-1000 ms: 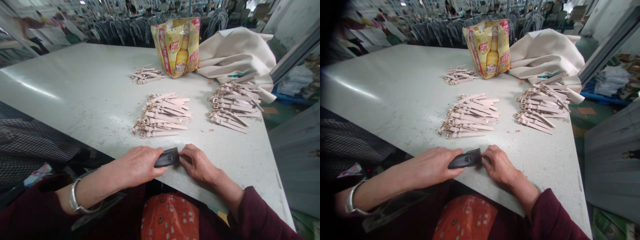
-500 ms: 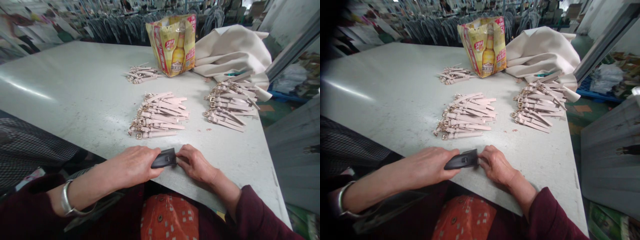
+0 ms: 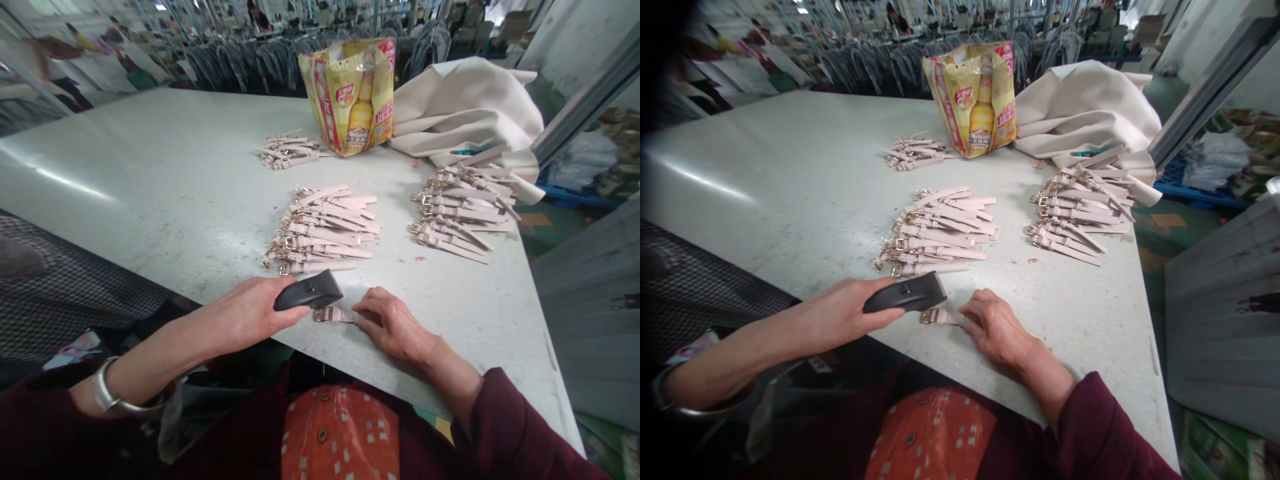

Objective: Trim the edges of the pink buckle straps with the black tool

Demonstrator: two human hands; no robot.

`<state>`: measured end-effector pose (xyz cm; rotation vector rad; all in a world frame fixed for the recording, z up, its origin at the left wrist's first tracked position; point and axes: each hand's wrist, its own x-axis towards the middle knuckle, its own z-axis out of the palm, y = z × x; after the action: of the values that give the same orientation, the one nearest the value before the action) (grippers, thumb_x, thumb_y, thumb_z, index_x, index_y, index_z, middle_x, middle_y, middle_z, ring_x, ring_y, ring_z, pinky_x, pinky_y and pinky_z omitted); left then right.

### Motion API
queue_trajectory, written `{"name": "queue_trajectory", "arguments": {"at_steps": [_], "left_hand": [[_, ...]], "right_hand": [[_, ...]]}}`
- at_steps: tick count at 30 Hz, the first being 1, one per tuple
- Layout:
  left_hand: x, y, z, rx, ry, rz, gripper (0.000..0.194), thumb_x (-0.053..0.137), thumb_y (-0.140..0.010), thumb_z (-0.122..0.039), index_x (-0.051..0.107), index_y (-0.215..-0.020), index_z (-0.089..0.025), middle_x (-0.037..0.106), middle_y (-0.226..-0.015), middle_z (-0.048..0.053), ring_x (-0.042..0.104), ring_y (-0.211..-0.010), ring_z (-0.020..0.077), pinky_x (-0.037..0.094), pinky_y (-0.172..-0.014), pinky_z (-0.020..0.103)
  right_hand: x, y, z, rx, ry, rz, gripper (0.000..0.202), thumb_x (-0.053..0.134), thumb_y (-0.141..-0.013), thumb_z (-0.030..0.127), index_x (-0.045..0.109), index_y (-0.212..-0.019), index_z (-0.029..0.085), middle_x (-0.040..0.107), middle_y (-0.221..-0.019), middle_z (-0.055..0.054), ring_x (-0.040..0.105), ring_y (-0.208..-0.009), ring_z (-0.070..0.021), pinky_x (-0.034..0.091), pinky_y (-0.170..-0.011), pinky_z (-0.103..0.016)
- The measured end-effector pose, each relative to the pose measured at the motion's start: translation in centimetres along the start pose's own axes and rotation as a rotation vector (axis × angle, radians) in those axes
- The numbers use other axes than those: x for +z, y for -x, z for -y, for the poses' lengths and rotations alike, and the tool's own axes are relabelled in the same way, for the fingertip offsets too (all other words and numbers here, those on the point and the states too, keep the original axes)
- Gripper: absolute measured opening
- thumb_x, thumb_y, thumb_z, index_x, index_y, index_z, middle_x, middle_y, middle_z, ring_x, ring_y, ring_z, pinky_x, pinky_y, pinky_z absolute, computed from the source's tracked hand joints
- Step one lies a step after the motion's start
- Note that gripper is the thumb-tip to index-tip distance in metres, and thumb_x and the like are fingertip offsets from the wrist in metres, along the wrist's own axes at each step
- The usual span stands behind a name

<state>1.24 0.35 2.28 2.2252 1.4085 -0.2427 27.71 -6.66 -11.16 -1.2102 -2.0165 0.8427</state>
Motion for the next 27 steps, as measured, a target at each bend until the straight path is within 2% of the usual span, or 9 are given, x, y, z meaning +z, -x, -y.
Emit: {"name": "queue_trajectory", "arguments": {"at_steps": [3, 6, 10, 12, 16, 21, 27], "left_hand": [[-0.2, 0.7, 0.4, 0.021, -0.038, 0.085, 0.031, 0.059, -0.091, -0.054, 0.071, -0.096, -0.026, 0.081, -0.087, 0.002, 0.074, -0.075, 0.0236, 0.046, -0.067, 0.03], [0.3, 0.7, -0.3, 0.057, -0.062, 0.17, 0.028, 0.061, -0.091, -0.054, 0.068, -0.09, -0.027, 0.077, -0.075, -0.001, 0.071, -0.068, 0.022, 0.042, -0.063, 0.03], [0.9, -0.5, -2.0, 0.066, -0.077, 0.168, 0.025, 0.06, -0.091, -0.05, 0.067, -0.09, -0.026, 0.076, -0.076, 0.001, 0.07, -0.068, 0.0225, 0.042, -0.064, 0.031], [0.9, -1.3, -2.1, 0.07, -0.066, 0.145, 0.025, 0.06, -0.089, -0.049, 0.068, -0.09, -0.025, 0.077, -0.079, 0.002, 0.071, -0.071, 0.0231, 0.043, -0.065, 0.031], [0.2, -1.3, -0.3, 0.044, 0.04, 0.065, 0.029, 0.057, -0.09, -0.048, 0.071, -0.099, -0.024, 0.078, -0.085, 0.001, 0.071, -0.075, 0.0222, 0.047, -0.069, 0.029], [0.0, 0.7, 2.1, 0.025, 0.08, 0.185, 0.031, 0.058, -0.093, -0.053, 0.069, -0.09, -0.025, 0.075, -0.075, -0.002, 0.069, -0.069, 0.0199, 0.045, -0.063, 0.027], [0.5, 0.1, 1.5, 0.08, 0.107, 0.239, 0.028, 0.059, -0.09, -0.049, 0.072, -0.091, -0.024, 0.077, -0.081, 0.0, 0.07, -0.072, 0.0199, 0.045, -0.064, 0.027]], "right_hand": [[0.0, 0.0, 0.0, -0.004, -0.003, -0.007, 0.013, 0.07, -0.095, 0.012, 0.075, -0.104, 0.019, 0.066, -0.095, -0.006, 0.064, -0.091, -0.0223, 0.052, -0.084, -0.034], [0.1, 0.0, 0.0, -0.02, -0.012, -0.014, 0.01, 0.068, -0.097, 0.015, 0.075, -0.103, 0.02, 0.066, -0.094, -0.006, 0.064, -0.09, -0.0222, 0.052, -0.083, -0.034], [0.1, 0.0, 0.0, -0.025, -0.006, -0.011, 0.012, 0.068, -0.095, 0.012, 0.074, -0.103, 0.019, 0.066, -0.093, -0.006, 0.064, -0.09, -0.0225, 0.051, -0.082, -0.034], [0.1, 0.0, 0.0, -0.013, 0.001, -0.009, 0.014, 0.068, -0.093, 0.011, 0.074, -0.102, 0.019, 0.067, -0.093, -0.006, 0.064, -0.091, -0.0229, 0.051, -0.082, -0.034], [0.0, 0.0, 0.0, -0.02, 0.029, 0.002, 0.017, 0.069, -0.089, 0.009, 0.074, -0.103, 0.019, 0.066, -0.092, -0.006, 0.063, -0.088, -0.0225, 0.051, -0.08, -0.034], [0.0, 0.1, -0.1, -0.019, 0.049, 0.005, 0.024, 0.074, -0.083, 0.008, 0.073, -0.104, 0.018, 0.067, -0.096, -0.007, 0.063, -0.09, -0.0234, 0.052, -0.082, -0.035], [0.0, 0.2, -0.3, 0.013, 0.027, -0.002, 0.023, 0.073, -0.085, 0.008, 0.073, -0.105, 0.02, 0.069, -0.095, -0.006, 0.064, -0.089, -0.0223, 0.052, -0.08, -0.034]]}}
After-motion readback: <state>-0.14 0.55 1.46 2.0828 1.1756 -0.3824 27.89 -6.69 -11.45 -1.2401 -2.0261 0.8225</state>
